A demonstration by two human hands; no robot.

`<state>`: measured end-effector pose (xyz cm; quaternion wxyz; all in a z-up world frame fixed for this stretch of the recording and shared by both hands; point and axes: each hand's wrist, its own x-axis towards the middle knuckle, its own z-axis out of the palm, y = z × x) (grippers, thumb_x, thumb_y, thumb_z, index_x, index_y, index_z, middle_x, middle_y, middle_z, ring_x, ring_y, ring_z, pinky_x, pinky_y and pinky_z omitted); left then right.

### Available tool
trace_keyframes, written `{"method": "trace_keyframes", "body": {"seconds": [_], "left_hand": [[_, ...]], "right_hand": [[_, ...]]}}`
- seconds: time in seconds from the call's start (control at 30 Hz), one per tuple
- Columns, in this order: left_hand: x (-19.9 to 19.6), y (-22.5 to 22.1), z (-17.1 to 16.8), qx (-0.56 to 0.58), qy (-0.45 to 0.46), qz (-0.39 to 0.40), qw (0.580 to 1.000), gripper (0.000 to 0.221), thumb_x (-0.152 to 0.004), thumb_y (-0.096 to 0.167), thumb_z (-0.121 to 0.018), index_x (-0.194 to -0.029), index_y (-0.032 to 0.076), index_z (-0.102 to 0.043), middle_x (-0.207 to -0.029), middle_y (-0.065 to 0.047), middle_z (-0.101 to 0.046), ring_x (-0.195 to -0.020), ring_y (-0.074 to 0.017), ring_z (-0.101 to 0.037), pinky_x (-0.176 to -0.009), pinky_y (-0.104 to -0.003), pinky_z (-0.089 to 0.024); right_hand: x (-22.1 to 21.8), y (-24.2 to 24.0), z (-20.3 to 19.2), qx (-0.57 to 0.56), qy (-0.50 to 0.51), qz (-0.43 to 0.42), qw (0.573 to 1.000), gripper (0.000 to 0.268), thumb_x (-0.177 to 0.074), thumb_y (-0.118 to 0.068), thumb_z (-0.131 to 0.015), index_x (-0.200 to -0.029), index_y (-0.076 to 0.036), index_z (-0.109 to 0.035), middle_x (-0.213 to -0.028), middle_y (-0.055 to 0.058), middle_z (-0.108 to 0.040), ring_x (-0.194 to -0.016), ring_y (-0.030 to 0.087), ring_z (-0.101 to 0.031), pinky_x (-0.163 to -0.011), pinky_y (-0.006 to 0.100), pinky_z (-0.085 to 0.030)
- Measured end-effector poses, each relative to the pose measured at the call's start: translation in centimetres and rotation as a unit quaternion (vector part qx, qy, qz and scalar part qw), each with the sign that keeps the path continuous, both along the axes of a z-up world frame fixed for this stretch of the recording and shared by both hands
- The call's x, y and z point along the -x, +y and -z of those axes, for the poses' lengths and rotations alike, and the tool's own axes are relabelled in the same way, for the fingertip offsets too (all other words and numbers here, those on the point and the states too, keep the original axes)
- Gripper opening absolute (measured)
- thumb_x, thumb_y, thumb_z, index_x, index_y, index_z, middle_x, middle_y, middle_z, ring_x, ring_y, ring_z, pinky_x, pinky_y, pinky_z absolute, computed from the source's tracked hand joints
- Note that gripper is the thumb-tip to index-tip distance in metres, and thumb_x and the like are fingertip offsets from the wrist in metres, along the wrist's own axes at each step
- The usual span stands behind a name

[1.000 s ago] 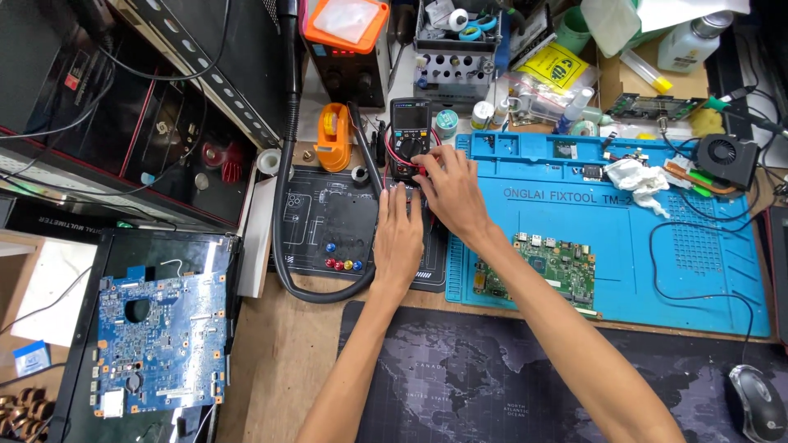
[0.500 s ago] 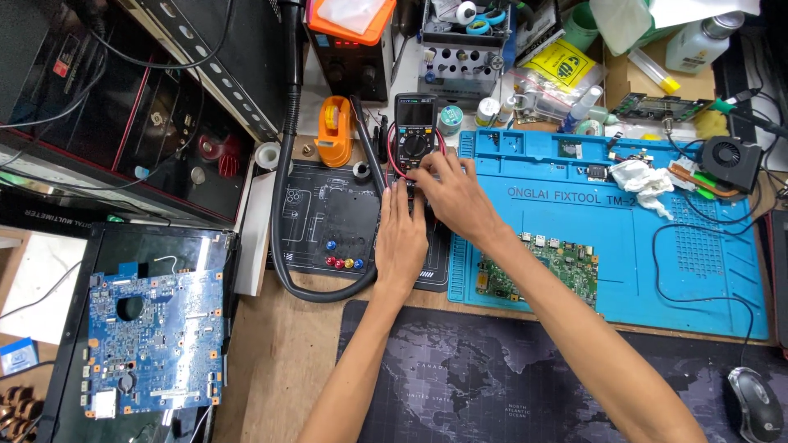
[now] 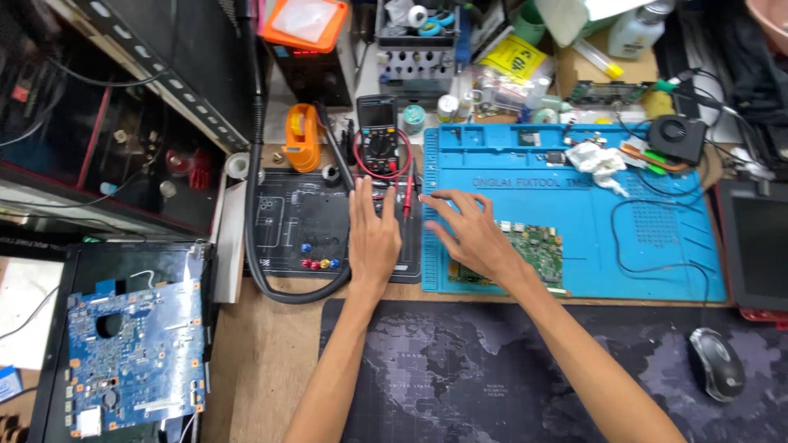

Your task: Testing a laptop motherboard using a multimeter at a repair bench

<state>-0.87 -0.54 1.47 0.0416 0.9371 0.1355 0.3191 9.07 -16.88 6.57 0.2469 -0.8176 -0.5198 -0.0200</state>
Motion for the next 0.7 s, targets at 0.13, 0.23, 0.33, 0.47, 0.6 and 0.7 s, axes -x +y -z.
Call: {"method": "trace_keyframes", "body": {"seconds": [0.13, 0.23, 0.33, 0.47, 0.6, 0.7], "left_hand": [[-0.2, -0.1, 0.4, 0.000, -0.019, 0.031, 0.999, 0.038, -0.087, 0.001, -0.064, -0.125, 0.001, -0.066, -0.142, -0.031, -0.049, -0.139, -0.0467, -0.045, -0.117, -0.054, -0.035], [-0.2, -0.5, 0.7, 0.012, -0.037, 0.056, 0.998, 0.034, -0.090, 0.000, -0.063, -0.123, 0.004, -0.068, -0.140, -0.028, -0.051, -0.140, -0.0450, -0.045, -0.118, -0.054, -0.033], [-0.1, -1.9, 1.0, 0.056, -0.035, 0.063, 0.996, 0.029, -0.093, 0.001, -0.061, -0.120, 0.007, -0.070, -0.140, -0.024, -0.053, -0.142, -0.0414, -0.043, -0.120, -0.053, -0.030], [0.0, -5.2, 1.5, 0.222, 0.000, 0.103, 0.970, 0.025, -0.100, 0.010, -0.055, -0.120, 0.013, -0.070, -0.128, -0.012, -0.059, -0.134, -0.0285, -0.051, -0.115, -0.043, -0.037], [-0.6, -8.5, -0.8, 0.356, 0.052, 0.200, 0.911, 0.035, -0.101, 0.028, -0.062, -0.133, 0.015, -0.064, -0.119, -0.010, -0.065, -0.122, -0.0317, -0.061, -0.106, -0.045, -0.045], [-1.0, -8.5, -3.6, 0.398, 0.127, 0.233, 0.878, 0.046, -0.095, 0.036, -0.069, -0.136, 0.016, -0.063, -0.112, -0.013, -0.072, -0.110, -0.0346, -0.067, -0.099, -0.049, -0.047]], "right_hand": [[0.2, -4.9, -1.3, 0.064, 0.062, 0.017, 0.996, 0.064, -0.095, -0.047, -0.068, -0.148, -0.015, -0.049, -0.140, 0.015, -0.053, -0.131, 0.035, -0.052, -0.109, 0.060, -0.033], [-0.2, -8.1, -0.4, 0.159, 0.041, 0.033, 0.986, 0.108, -0.076, -0.078, -0.071, -0.158, -0.017, -0.035, -0.154, 0.019, -0.039, -0.145, 0.038, -0.035, -0.116, 0.063, -0.022], [-0.4, -10.1, 0.4, 0.207, 0.056, 0.063, 0.975, 0.126, -0.068, -0.083, -0.075, -0.163, -0.018, -0.024, -0.159, 0.019, -0.033, -0.148, 0.040, -0.029, -0.117, 0.066, -0.017], [-0.4, -10.7, 1.0, 0.149, 0.055, 0.070, 0.985, 0.108, -0.075, -0.070, -0.078, -0.159, -0.022, -0.032, -0.144, 0.009, -0.046, -0.140, 0.030, -0.039, -0.116, 0.055, -0.027], [-0.2, -11.5, 1.3, 0.069, -0.042, 0.039, 0.996, 0.096, -0.075, -0.067, -0.079, -0.153, -0.026, -0.040, -0.141, 0.002, -0.046, -0.139, 0.021, -0.038, -0.114, 0.042, -0.023], [-0.3, -12.3, 0.5, 0.007, 0.023, 0.042, 0.999, 0.089, -0.080, -0.062, -0.078, -0.153, -0.027, -0.040, -0.143, -0.002, -0.048, -0.140, 0.017, -0.040, -0.113, 0.041, -0.026]]}}
